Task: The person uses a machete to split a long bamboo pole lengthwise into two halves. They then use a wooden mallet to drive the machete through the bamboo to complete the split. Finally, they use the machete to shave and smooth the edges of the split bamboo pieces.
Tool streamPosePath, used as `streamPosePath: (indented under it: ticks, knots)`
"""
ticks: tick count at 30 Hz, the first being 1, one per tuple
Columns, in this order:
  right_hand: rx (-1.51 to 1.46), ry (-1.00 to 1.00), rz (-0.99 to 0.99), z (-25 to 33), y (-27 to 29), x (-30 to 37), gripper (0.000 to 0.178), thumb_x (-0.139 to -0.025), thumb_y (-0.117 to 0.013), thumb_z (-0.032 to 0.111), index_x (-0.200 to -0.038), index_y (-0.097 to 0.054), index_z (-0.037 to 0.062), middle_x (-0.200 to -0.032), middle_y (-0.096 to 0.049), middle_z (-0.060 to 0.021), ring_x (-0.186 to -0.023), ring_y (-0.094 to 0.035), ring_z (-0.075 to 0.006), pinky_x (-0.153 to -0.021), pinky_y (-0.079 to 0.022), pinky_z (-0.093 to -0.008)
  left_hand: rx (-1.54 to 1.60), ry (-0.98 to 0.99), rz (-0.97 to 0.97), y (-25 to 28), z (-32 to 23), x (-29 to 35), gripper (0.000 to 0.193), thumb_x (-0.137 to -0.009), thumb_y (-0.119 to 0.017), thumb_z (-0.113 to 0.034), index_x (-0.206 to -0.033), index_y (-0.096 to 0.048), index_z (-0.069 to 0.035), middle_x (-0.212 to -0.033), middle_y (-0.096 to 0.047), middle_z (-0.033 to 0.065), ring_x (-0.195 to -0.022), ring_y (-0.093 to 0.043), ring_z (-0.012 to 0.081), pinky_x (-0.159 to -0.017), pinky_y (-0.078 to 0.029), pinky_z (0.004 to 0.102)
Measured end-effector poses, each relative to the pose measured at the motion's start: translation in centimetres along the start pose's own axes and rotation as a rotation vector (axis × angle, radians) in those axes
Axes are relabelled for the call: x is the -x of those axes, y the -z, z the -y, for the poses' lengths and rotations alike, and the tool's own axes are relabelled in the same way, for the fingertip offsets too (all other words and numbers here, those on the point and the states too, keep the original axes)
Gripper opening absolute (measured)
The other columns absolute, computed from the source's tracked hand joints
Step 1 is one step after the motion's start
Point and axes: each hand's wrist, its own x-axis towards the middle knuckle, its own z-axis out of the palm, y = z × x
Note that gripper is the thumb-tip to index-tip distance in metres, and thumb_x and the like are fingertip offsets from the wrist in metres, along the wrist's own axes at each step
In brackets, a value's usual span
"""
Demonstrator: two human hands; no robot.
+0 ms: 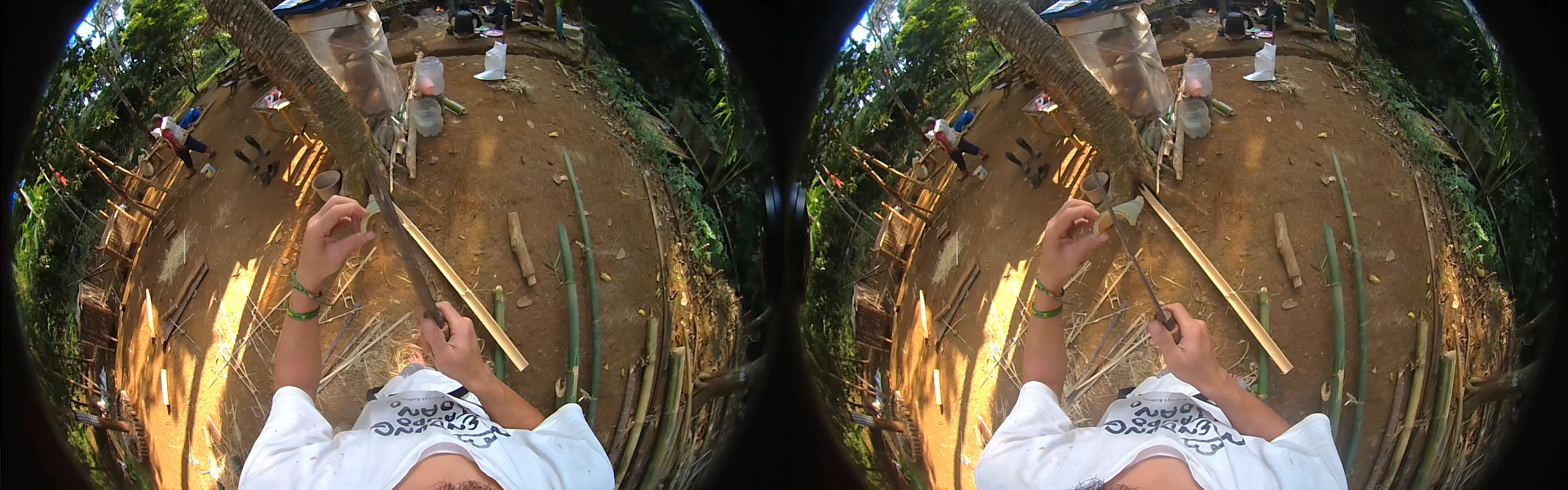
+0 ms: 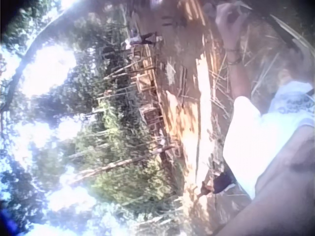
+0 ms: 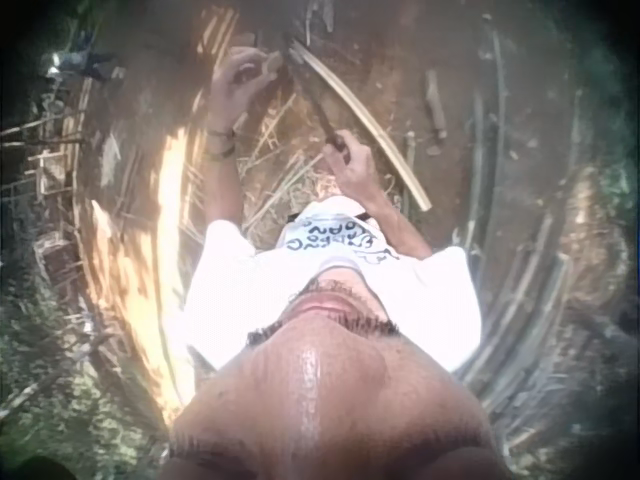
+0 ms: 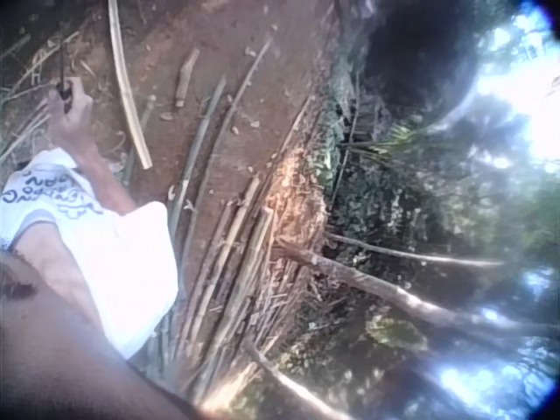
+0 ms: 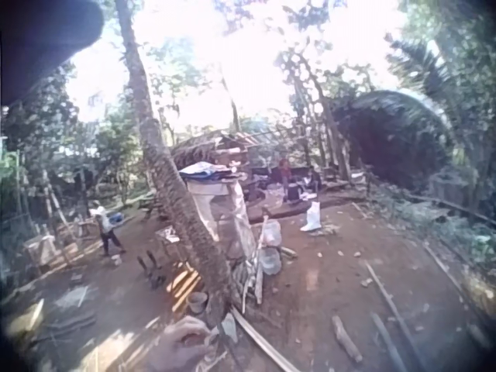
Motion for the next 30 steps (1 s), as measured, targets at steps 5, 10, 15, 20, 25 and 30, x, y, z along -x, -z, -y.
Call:
streamPosePath:
  ticks: [5, 10, 15, 20, 25, 30]
  knots:
    - [0.071, -0.018, 0.051, 0.9, 0.1, -0.2, 0.032, -0.102, -0.066, 0.03, -0.103, -0.062, -0.0023, -0.063, -0.059, -0.0036, -0.054, -0.053, -0.0075, -0.049, -0.04, -0.0293, -0.064, -0.062, -0.039, 0.0, 0.1, 0.5, 0.04, -0.079, -0.083, 0.006, -0.115, -0.067, 0.0, -0.109, -0.062, 0.0064, -0.084, -0.062, 0.0131, -0.073, -0.056, 0.029]
    - [0.097, -0.054, 0.082, 0.7, -0.1, -0.1, 0.032, -0.102, -0.066, 0.029, -0.102, -0.062, -0.0023, -0.064, -0.059, -0.0038, -0.054, -0.052, -0.0071, -0.049, -0.039, -0.0295, -0.015, -0.013, -0.037, 0.5, 0.2, 1.2, 0.041, -0.078, -0.084, 0.006, -0.115, -0.069, -0.001, -0.111, -0.063, 0.0062, -0.094, -0.063, 0.0136, -0.078, -0.058, 0.0283]
    - [0.1, -0.067, 0.083, 0.6, -0.3, 0.0, 0.032, -0.103, -0.065, 0.03, -0.1, -0.062, -0.002, -0.064, -0.058, -0.0038, -0.054, -0.051, -0.007, -0.05, -0.039, -0.0292, -0.012, -0.012, -0.041, 0.9, 0.4, 1.9, 0.042, -0.077, -0.086, 0.004, -0.116, -0.07, -0.002, -0.113, -0.065, 0.0061, -0.098, -0.063, 0.0146, -0.081, -0.059, 0.029]
    - [0.131, -0.046, 0.078, 0.6, -0.4, 0.2, 0.034, -0.103, -0.065, 0.032, -0.099, -0.063, -0.0024, -0.064, -0.059, -0.0046, -0.055, -0.052, -0.0077, -0.049, -0.04, -0.0298, 0.003, -0.025, -0.041, 1.1, 0.4, 2.3, 0.043, -0.076, -0.086, 0.003, -0.116, -0.07, -0.004, -0.111, -0.065, 0.0061, -0.096, -0.064, 0.0152, -0.079, -0.059, 0.0288]
    - [0.173, -0.045, 0.091, 1.3, -0.5, 0.2, 0.034, -0.102, -0.066, 0.031, -0.1, -0.063, -0.0029, -0.064, -0.06, -0.0063, -0.055, -0.055, -0.009, -0.05, -0.041, -0.0305, 0.012, -0.016, -0.047, 1.4, 0.4, 2.7, 0.043, -0.077, -0.086, 0.003, -0.116, -0.071, -0.005, -0.112, -0.065, 0.0066, -0.093, -0.063, 0.0152, -0.077, -0.058, 0.0284]
    - [0.206, -0.054, 0.104, 1.8, -0.5, 0.1, 0.034, -0.102, -0.066, 0.03, -0.101, -0.062, -0.0033, -0.064, -0.062, -0.0076, -0.054, -0.057, -0.0104, -0.05, -0.042, -0.0303, 0.04, -0.032, -0.051, 1.5, 0.6, 3.0, 0.044, -0.076, -0.086, 0.005, -0.116, -0.071, -0.005, -0.112, -0.066, 0.0075, -0.092, -0.063, 0.0154, -0.076, -0.058, 0.0286]
